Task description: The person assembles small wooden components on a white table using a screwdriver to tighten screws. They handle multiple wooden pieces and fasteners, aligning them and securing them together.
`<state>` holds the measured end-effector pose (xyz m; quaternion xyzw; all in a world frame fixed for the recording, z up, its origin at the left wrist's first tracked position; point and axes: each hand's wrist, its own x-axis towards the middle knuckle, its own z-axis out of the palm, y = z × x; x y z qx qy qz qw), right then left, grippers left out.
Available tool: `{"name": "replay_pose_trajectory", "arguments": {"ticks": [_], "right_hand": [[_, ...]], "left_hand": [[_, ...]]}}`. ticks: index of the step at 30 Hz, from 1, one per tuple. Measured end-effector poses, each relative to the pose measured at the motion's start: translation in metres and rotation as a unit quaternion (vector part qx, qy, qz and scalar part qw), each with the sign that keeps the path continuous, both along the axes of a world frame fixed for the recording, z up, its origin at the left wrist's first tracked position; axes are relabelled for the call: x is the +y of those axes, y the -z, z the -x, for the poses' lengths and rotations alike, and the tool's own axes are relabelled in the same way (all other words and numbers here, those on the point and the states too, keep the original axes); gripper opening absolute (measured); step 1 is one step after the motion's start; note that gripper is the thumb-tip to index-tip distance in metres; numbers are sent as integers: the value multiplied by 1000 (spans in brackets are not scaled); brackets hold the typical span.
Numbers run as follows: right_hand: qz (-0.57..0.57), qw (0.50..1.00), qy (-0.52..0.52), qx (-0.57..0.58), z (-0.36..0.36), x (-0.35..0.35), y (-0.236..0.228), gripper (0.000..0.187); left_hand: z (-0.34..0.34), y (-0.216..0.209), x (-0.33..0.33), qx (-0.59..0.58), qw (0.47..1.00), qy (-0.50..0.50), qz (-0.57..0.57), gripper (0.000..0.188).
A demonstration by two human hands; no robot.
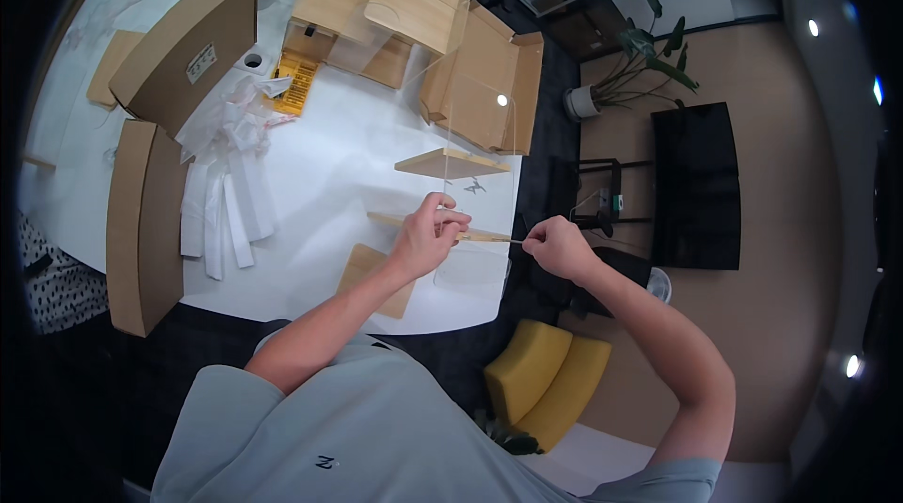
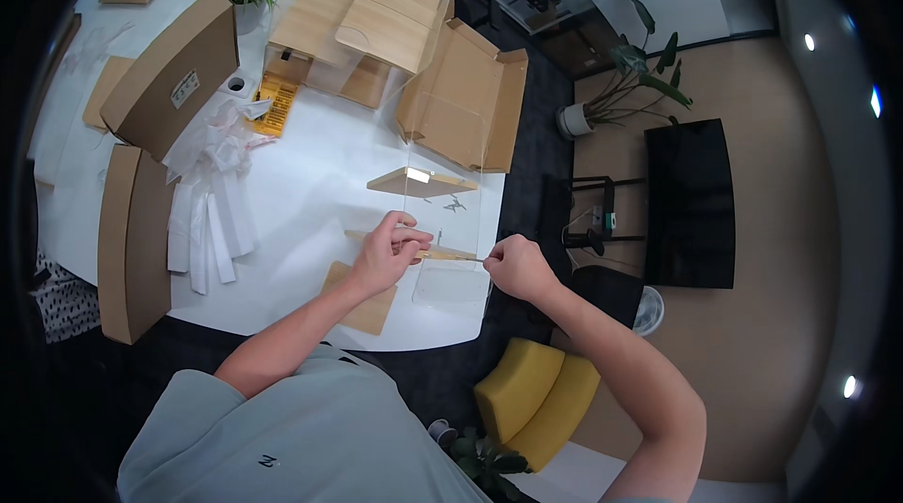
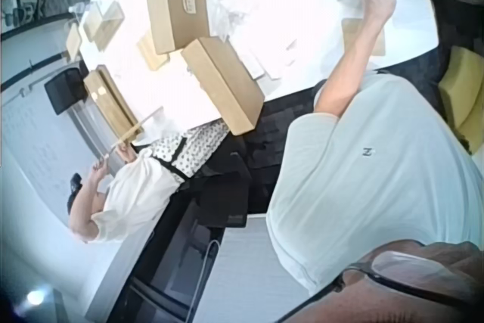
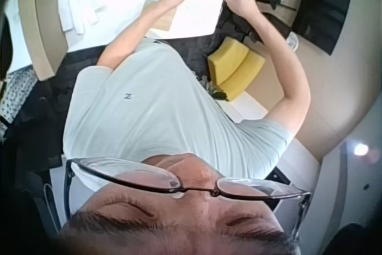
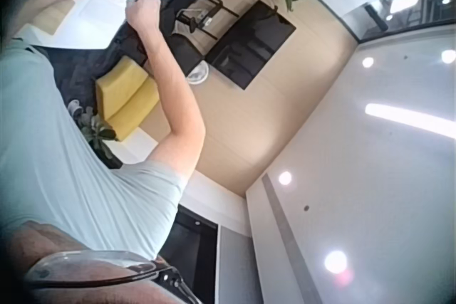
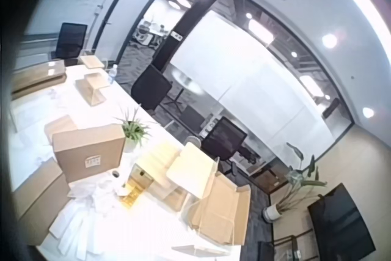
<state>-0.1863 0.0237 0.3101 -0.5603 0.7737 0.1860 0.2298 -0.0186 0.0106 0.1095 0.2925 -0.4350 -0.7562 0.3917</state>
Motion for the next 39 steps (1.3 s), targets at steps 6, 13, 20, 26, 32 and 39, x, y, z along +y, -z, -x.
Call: {"name": "replay_pose_trajectory", "arguments": {"ticks": [6,13,20,26,32,39], "right_hand": [[-8,965,-258,53,-5,15,-13,27],[-7,914,-400,67,15,19,2,27],[-81,922,338,-169,15,-5,7,31],[22,929,-368,35,5,15,-4,19],[-18,878,-469,91,4,18,-3,17],[-63,912,363,-181,14,-2,10,25]], "left_hand": [[1,2,0,4,1000,2,-4,23],[0,2,-1,2,1000,-2,2,23],[-1,2,3,-4,1000,-7,7,23],[0,2,1,0,1000,-3,-5,24],[1,3,2,-1,1000,-8,8,23],[1,3,3,3,1000,-15,10,22]]}}
